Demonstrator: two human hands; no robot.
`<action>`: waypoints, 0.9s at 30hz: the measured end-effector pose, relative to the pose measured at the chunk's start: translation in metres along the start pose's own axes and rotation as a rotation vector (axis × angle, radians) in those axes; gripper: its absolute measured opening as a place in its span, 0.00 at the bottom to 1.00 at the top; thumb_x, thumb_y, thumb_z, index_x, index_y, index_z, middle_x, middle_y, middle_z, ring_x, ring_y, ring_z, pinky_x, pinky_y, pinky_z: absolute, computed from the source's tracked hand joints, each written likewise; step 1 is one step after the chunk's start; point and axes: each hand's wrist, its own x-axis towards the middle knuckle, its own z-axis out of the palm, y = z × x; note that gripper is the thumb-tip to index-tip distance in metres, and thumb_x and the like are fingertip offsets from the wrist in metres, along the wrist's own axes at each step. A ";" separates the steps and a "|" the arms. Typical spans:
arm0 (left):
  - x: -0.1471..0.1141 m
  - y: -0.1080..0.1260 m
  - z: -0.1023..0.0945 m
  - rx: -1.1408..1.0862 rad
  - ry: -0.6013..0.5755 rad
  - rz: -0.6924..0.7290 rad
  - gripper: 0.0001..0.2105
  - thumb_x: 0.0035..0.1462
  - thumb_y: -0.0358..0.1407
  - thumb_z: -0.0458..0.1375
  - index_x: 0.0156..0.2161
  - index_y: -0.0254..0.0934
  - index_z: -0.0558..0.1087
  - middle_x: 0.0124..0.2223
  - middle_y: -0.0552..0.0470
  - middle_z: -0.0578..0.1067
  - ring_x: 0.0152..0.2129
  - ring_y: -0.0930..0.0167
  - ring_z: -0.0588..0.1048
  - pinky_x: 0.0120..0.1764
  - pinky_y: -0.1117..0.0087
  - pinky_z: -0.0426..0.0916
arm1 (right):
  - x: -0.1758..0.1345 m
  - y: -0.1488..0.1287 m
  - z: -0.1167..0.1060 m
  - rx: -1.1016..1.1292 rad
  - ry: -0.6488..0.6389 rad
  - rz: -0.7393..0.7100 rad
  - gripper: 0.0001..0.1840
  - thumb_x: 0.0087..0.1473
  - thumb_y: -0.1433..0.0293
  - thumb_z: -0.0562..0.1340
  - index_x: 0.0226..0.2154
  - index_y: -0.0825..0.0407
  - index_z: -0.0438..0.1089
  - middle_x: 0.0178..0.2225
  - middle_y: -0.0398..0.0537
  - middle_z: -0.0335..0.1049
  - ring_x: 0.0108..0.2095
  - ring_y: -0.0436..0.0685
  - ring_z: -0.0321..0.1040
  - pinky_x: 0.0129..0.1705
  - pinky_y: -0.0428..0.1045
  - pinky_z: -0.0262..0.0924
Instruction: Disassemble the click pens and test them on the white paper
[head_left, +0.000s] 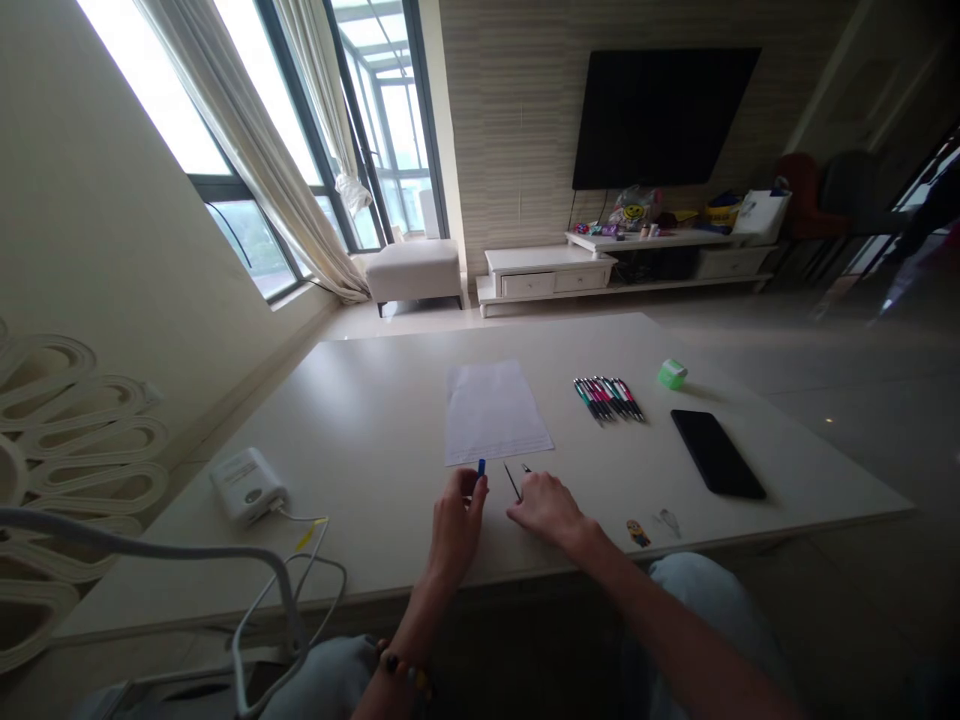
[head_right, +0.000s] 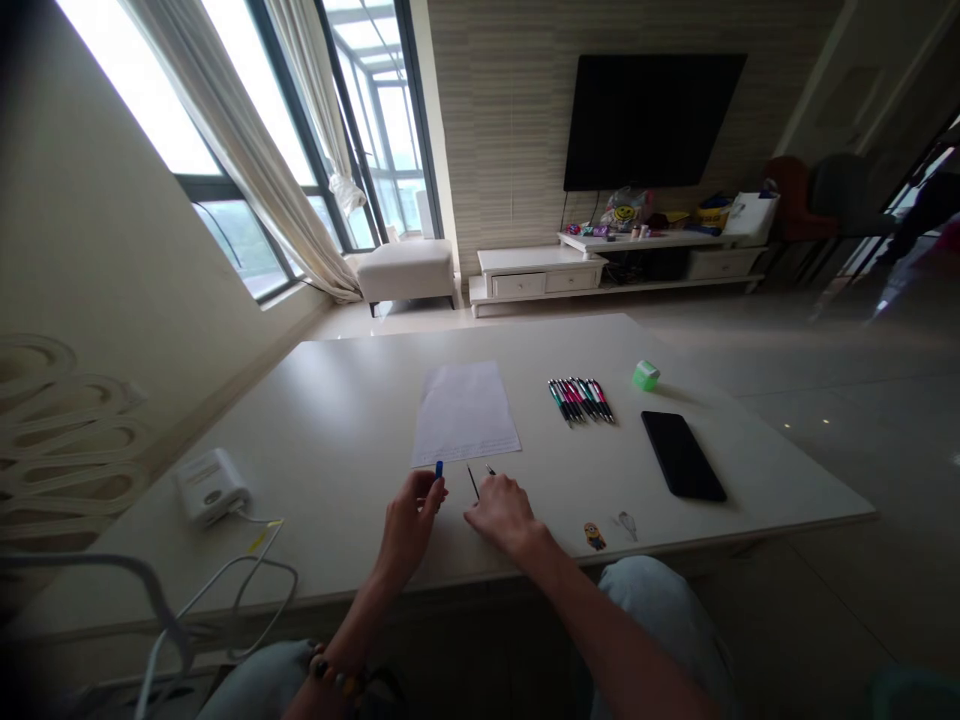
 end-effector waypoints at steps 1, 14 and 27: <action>-0.001 0.001 -0.001 -0.040 -0.008 0.000 0.11 0.57 0.43 0.50 0.37 0.37 0.66 0.34 0.49 0.75 0.30 0.69 0.75 0.33 0.69 0.67 | 0.000 0.002 -0.004 0.119 0.057 -0.039 0.05 0.42 0.71 0.60 0.24 0.56 0.70 0.26 0.57 0.74 0.30 0.61 0.72 0.32 0.49 0.63; -0.013 0.016 0.012 -0.040 -0.129 0.129 0.08 0.58 0.40 0.50 0.38 0.39 0.66 0.35 0.53 0.75 0.32 0.71 0.74 0.38 0.68 0.68 | -0.004 0.004 -0.028 0.937 0.203 -0.232 0.08 0.50 0.65 0.57 0.28 0.54 0.66 0.24 0.44 0.69 0.21 0.49 0.65 0.20 0.43 0.60; -0.014 0.018 0.016 0.003 -0.109 0.146 0.08 0.58 0.40 0.50 0.39 0.39 0.66 0.36 0.52 0.75 0.32 0.71 0.74 0.37 0.70 0.66 | -0.004 0.014 -0.040 0.768 0.147 -0.297 0.09 0.48 0.65 0.61 0.28 0.54 0.70 0.25 0.44 0.70 0.25 0.49 0.65 0.25 0.43 0.59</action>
